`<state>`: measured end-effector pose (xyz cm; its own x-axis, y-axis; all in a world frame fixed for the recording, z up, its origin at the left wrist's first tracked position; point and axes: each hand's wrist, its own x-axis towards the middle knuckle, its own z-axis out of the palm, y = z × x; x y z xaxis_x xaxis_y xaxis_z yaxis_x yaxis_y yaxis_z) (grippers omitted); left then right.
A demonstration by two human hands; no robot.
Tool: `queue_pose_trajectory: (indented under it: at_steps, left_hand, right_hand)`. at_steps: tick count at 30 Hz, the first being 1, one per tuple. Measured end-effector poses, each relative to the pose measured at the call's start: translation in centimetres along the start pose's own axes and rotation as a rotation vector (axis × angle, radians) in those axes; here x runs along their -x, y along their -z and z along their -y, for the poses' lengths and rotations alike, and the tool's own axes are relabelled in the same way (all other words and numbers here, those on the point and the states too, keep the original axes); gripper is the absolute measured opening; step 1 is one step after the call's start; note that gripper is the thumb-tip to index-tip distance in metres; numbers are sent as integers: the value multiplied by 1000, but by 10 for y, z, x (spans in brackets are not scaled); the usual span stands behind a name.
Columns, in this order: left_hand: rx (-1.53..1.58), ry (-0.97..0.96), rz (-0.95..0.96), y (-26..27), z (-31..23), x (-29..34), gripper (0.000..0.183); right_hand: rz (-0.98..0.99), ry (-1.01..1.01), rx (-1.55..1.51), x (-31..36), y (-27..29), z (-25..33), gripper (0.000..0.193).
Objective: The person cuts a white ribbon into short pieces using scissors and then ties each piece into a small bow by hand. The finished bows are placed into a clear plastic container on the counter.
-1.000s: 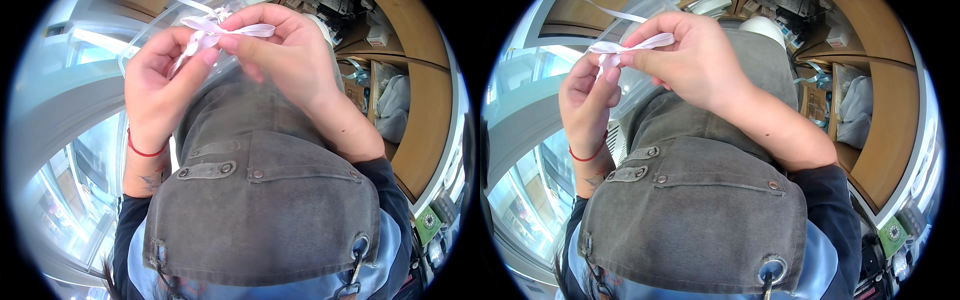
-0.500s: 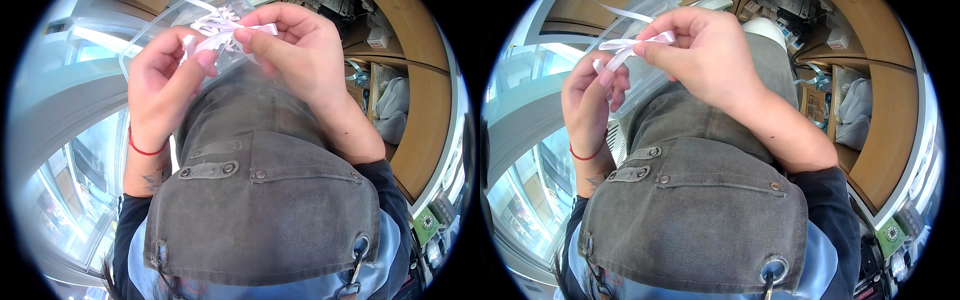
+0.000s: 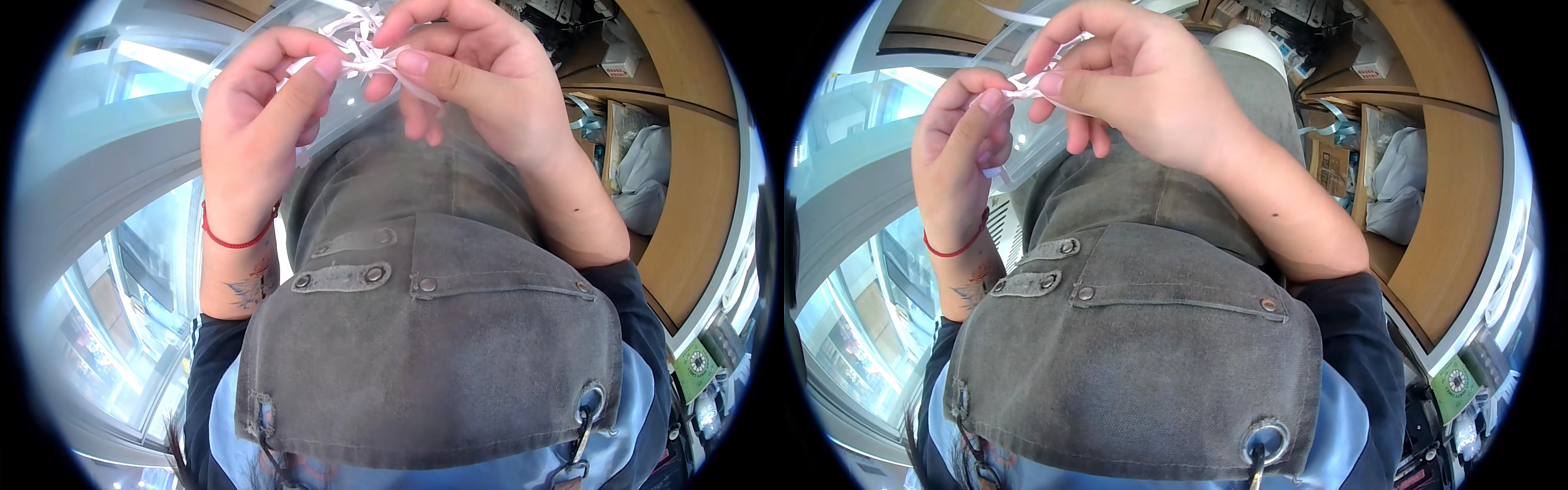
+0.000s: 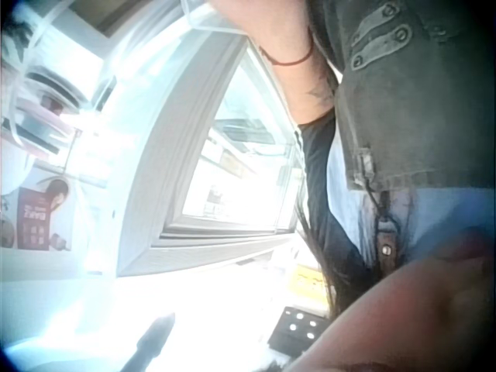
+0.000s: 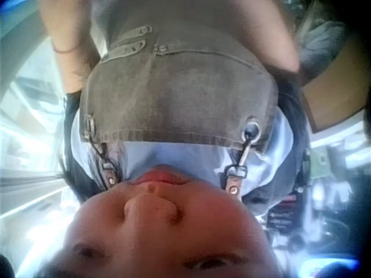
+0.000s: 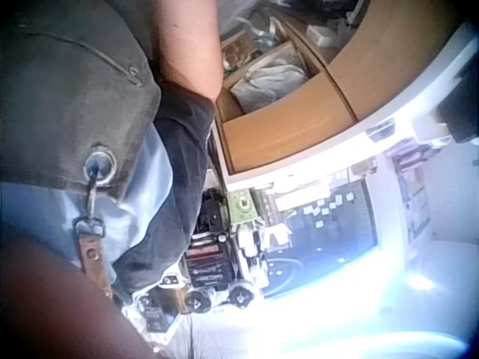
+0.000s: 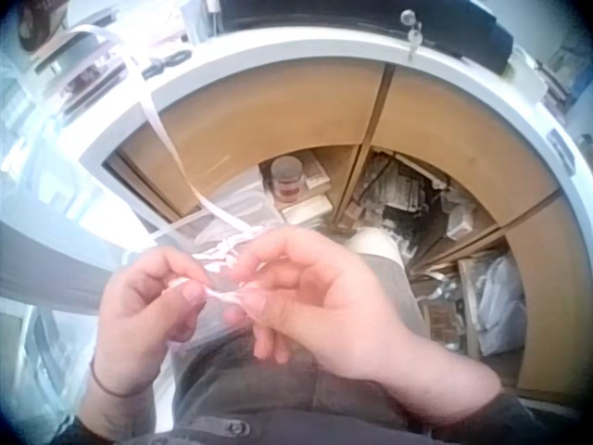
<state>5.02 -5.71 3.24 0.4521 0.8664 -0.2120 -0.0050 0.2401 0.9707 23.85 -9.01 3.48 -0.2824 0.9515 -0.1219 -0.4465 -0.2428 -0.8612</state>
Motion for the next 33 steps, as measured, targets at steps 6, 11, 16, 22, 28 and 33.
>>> queue_pose_trajectory:
  at_steps: [6,11,16,22,28,33]
  left_hand:
    - [34,-1,-4,-1,0,-1,10]
    - [90,-37,24,2,6,-1,11]
    - [268,-103,20,4,12,-1,11]
    - [265,-186,-22,-1,11,4,9]
    - [211,-124,-8,-5,10,1,10]
    - [266,27,53,-4,6,-1,19]
  right_hand:
    - [22,-83,57,-1,7,-2,6]
    - [-77,40,336,6,14,-25,9]
    - [-97,246,771,5,10,-18,9]
    - [-88,406,1169,7,10,-18,10]
    - [-169,488,1051,6,16,-21,11]
    - [-114,-78,272,4,6,3,8]
